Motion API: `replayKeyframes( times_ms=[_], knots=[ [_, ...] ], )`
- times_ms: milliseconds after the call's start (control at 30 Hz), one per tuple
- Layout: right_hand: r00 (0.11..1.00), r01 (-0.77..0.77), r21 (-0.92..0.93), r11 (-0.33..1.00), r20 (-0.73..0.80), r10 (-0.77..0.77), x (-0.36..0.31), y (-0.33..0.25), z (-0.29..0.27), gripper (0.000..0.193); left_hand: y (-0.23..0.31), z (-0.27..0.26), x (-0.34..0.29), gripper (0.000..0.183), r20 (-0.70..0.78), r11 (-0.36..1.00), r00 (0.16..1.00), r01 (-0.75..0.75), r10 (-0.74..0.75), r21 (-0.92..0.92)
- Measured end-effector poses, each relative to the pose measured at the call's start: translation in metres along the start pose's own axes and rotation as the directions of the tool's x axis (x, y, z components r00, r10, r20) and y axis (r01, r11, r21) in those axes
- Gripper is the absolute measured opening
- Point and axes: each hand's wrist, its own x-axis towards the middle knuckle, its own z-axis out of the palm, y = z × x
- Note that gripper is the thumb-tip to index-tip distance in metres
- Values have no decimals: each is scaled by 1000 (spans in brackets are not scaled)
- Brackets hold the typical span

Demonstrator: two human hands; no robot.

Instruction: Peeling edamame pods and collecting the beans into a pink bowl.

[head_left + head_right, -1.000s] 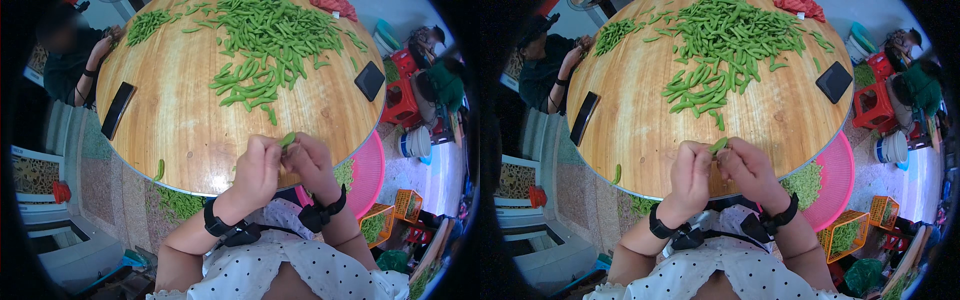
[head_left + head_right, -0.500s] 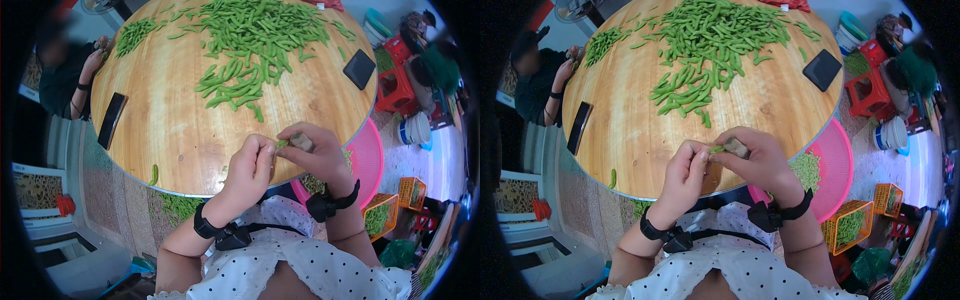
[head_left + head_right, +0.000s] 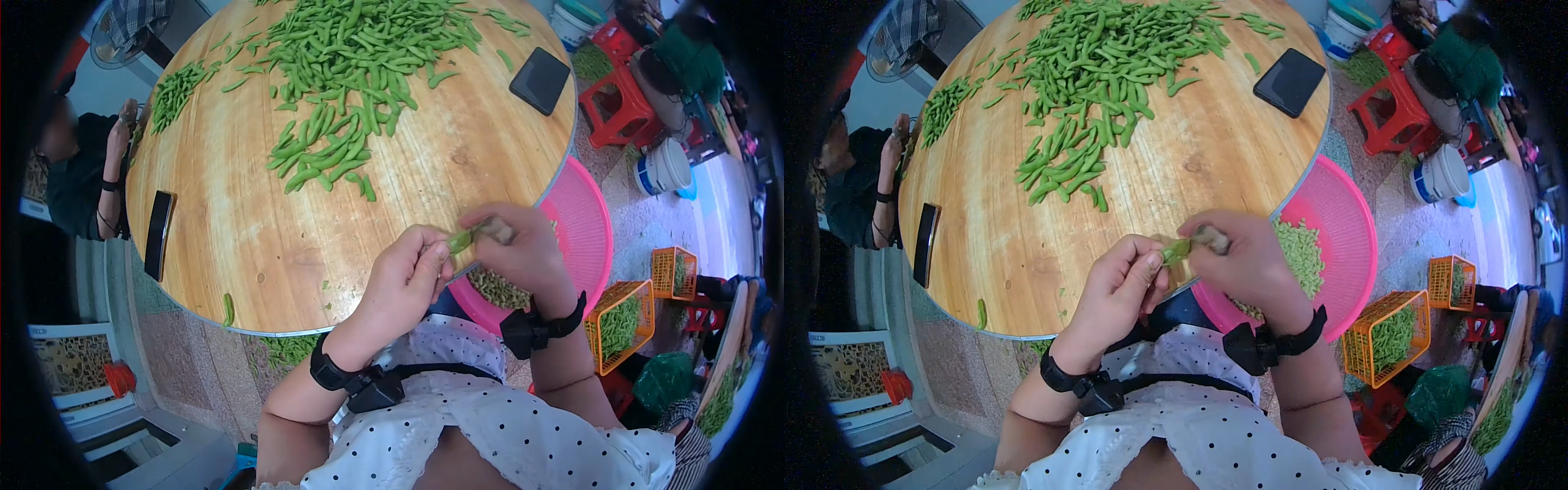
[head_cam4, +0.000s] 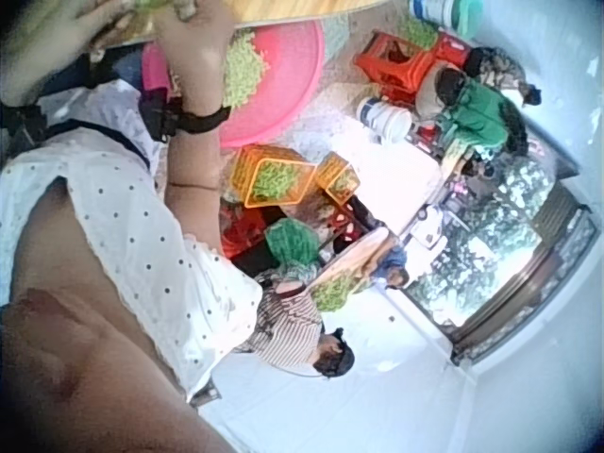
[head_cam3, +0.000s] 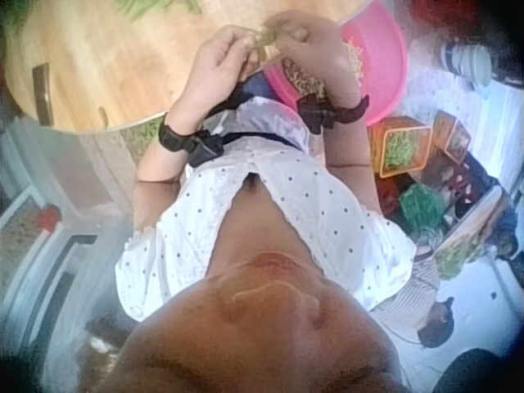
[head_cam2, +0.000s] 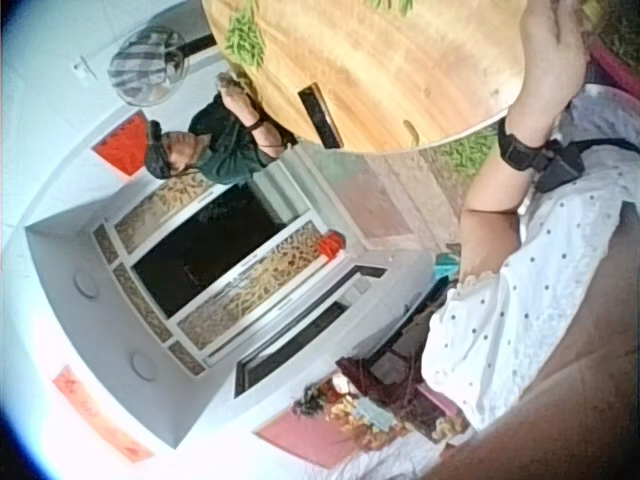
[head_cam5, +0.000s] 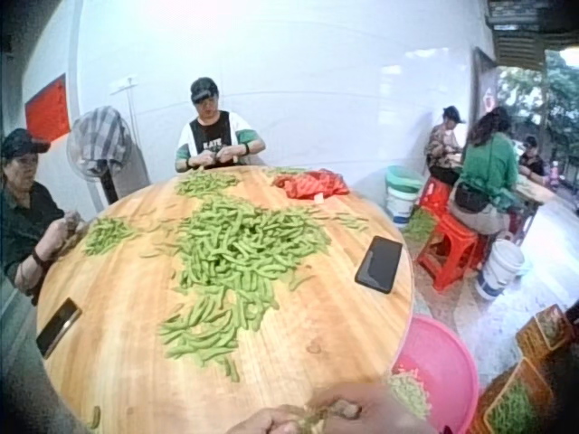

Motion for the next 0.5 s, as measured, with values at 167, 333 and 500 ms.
replayKeyframes(
  times_ms=[167, 333, 500],
  knots=[
    [984, 154, -176, 972, -57, -167, -14, -7, -6, 16, -6, 8, 10, 10, -8, 994, 1000, -2, 1, -107],
    [995, 96, -34, 995, -33, -97, -13, 1, -13, 18, -7, 14, 15, 11, 79, 933, 989, 144, -125, -331],
    [995, 50, -6, 999, -86, -51, -18, 12, -21, 17, -6, 25, 20, 15, 73, 975, 994, 98, -85, -201]
  ],
)
